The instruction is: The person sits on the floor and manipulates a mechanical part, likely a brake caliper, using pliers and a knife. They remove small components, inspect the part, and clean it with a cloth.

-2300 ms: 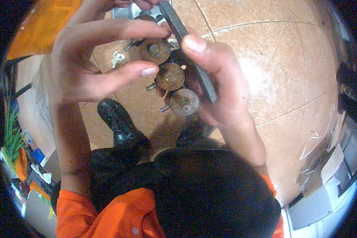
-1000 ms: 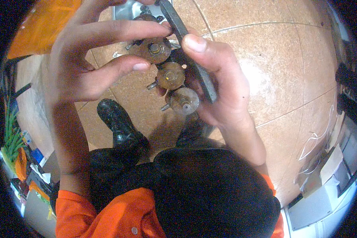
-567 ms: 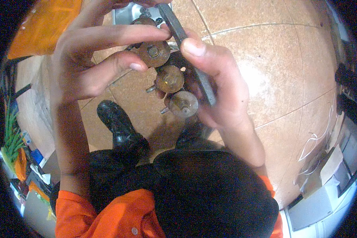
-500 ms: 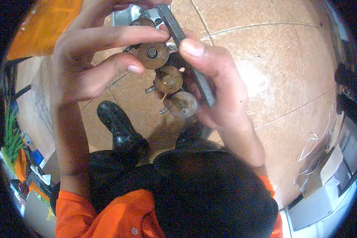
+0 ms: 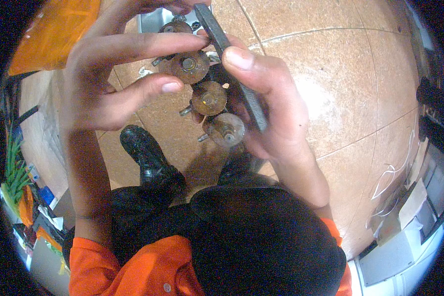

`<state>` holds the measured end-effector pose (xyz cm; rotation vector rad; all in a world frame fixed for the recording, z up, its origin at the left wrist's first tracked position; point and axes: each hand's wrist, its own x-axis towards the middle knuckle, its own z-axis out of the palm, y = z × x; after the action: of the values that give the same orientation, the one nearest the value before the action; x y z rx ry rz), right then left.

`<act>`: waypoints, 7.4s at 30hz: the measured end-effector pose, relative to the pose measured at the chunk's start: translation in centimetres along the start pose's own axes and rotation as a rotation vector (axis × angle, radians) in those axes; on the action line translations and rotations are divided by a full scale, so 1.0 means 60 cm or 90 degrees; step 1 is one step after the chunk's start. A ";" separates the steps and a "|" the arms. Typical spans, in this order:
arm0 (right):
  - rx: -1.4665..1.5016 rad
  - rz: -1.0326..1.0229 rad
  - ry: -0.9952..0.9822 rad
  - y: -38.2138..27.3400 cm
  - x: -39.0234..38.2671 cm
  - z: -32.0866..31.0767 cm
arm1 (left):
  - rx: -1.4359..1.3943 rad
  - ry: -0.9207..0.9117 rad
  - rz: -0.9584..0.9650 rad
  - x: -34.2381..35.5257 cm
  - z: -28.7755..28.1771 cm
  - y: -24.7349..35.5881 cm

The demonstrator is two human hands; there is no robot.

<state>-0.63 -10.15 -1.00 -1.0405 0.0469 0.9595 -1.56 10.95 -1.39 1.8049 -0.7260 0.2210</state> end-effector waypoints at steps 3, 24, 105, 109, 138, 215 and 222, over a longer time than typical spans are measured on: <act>0.069 -0.002 -0.051 0.005 0.001 -0.006 | 0.080 -0.042 0.076 0.002 -0.012 0.008; 0.029 -0.018 -0.027 -0.002 0.000 0.002 | 0.111 -0.014 0.116 -0.002 -0.016 -0.025; 0.155 -0.027 -0.029 0.000 0.005 0.013 | 0.155 -0.030 0.080 0.005 -0.012 0.008; 0.113 -0.005 -0.113 0.000 0.002 -0.007 | 0.215 -0.055 0.109 0.001 -0.023 -0.009; 0.092 -0.007 -0.105 -0.001 -0.001 -0.005 | 0.258 -0.016 0.138 0.018 -0.012 0.018; 0.032 -0.036 -0.059 -0.001 0.005 0.005 | 0.137 -0.064 0.029 0.006 -0.018 0.032; 0.070 -0.016 -0.109 -0.002 0.004 -0.009 | 0.156 -0.059 0.021 0.007 -0.016 0.037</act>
<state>-0.19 -10.44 -1.34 -0.8529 -0.0544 1.0093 -2.30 11.26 0.96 2.0472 -0.8226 0.2586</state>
